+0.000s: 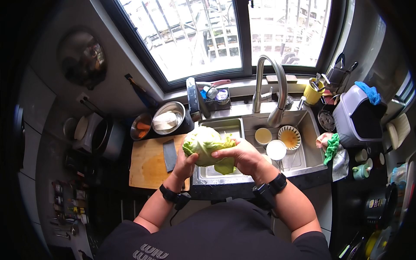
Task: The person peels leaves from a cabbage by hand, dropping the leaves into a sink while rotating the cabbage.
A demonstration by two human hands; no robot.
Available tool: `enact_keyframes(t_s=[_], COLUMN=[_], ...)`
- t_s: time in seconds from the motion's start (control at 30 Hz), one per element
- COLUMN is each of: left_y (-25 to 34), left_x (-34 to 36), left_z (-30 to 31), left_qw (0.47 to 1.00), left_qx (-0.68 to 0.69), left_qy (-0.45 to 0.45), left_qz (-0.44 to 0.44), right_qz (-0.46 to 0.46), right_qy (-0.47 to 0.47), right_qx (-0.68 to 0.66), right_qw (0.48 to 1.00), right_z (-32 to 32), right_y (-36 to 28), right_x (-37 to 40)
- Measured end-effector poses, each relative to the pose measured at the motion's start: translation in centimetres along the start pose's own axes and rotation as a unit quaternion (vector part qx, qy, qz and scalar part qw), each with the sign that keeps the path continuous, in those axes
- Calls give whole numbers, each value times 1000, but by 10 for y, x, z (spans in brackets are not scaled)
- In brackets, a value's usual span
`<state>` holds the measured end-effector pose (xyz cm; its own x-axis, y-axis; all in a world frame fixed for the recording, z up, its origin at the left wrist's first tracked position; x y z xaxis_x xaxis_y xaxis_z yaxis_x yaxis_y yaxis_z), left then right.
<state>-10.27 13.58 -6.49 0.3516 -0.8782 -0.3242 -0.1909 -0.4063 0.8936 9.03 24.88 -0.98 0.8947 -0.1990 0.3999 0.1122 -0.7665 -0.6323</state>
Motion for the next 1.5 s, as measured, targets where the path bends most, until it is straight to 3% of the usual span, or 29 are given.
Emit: enact_keyframes(t_s=[0.33,0.67,0.83,1.07,1.2,1.27,1.5], left_y=[-10,-13,-17,-19,-10,-8,-12], left_x=[3,5,9,6,0,1,5], left_z=[-9,-13,-17,-11,-14,-15,-25], left_qw=[992,989,971,972,976,980,972], left_qx=[93,74,108,122,119,102,88], left_qy=[42,77,125,139,134,131,186], left_qz=[70,106,171,144,121,106,116], right_qz=[83,44,104,137,101,139,103], right_qy=[90,45,61,95,61,106,183], right_qx=[36,-100,-118,-108,-158,-172,-220], right_qw=[992,993,986,980,980,970,953], right_z=[6,16,15,11,9,7,5], right_y=[8,27,30,33,33,37,43], right_x=[-3,-20,-30,-34,-38,-37,-37])
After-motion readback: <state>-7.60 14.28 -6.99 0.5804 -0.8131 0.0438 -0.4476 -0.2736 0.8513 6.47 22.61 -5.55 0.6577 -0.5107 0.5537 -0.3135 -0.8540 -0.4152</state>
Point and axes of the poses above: each hand's wrist, its own x-axis away from the middle knuckle, its own z-axis out of the back of the hand, y = z × x, the point moved 3 cm from there along -x, towards the middle knuckle, and after that the axes turned 12 degrees about -z, right-handed, at the moved point
